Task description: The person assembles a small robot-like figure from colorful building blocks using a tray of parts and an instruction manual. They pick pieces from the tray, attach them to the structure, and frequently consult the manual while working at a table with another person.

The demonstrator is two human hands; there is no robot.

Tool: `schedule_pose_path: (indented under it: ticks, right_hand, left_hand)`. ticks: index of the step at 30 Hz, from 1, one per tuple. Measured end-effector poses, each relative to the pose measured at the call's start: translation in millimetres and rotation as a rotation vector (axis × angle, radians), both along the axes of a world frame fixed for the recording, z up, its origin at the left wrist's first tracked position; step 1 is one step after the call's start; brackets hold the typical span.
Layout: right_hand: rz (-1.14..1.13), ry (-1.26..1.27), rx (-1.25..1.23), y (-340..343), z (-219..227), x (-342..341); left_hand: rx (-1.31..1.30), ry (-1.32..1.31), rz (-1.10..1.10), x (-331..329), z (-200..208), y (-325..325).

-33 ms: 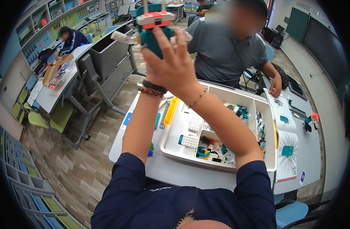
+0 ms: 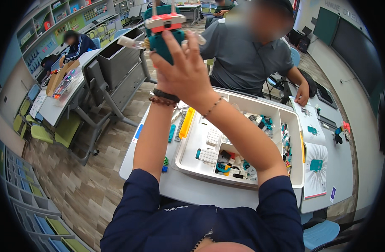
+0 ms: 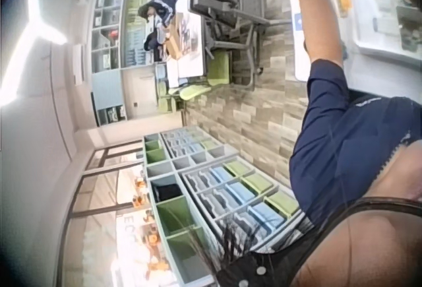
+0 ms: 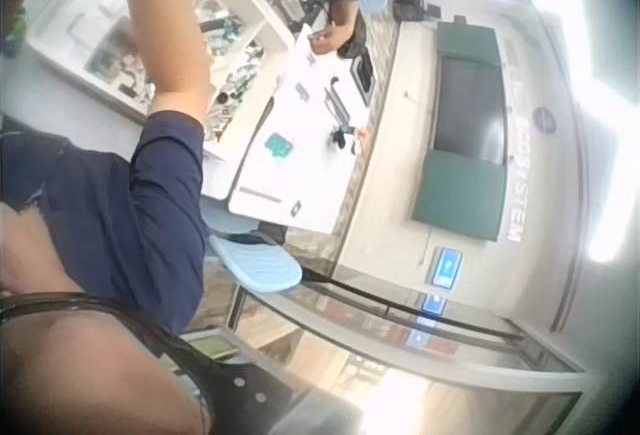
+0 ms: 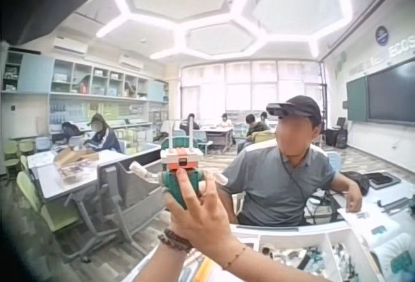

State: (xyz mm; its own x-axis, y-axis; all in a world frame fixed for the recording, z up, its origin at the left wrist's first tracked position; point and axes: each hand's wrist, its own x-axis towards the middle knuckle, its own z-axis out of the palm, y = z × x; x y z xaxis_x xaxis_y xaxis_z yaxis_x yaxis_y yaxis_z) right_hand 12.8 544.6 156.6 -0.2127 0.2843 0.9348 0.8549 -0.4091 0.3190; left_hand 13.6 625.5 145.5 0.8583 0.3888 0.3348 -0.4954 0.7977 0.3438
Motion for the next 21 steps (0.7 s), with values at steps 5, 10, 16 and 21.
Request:
schedule_pose_path:
  ticks: [5, 10, 16, 21]
  right_hand:
    - [0.161, 0.06, 0.009, 37, -2, -5]
    - [0.292, 0.043, 0.08, 56, 3, -36]
    - [0.256, 0.057, 0.159, 58, 3, -25]
    - [0.216, 0.134, 0.157, 45, 9, -16]
  left_hand:
    - [0.002, -0.035, 0.057, 3, -6, 47]
    - [0.015, -0.057, 0.11, -16, -9, 81]
    - [-0.001, -0.103, 0.014, 8, -19, 74]
    - [0.02, -0.152, -0.057, 25, -10, 62]
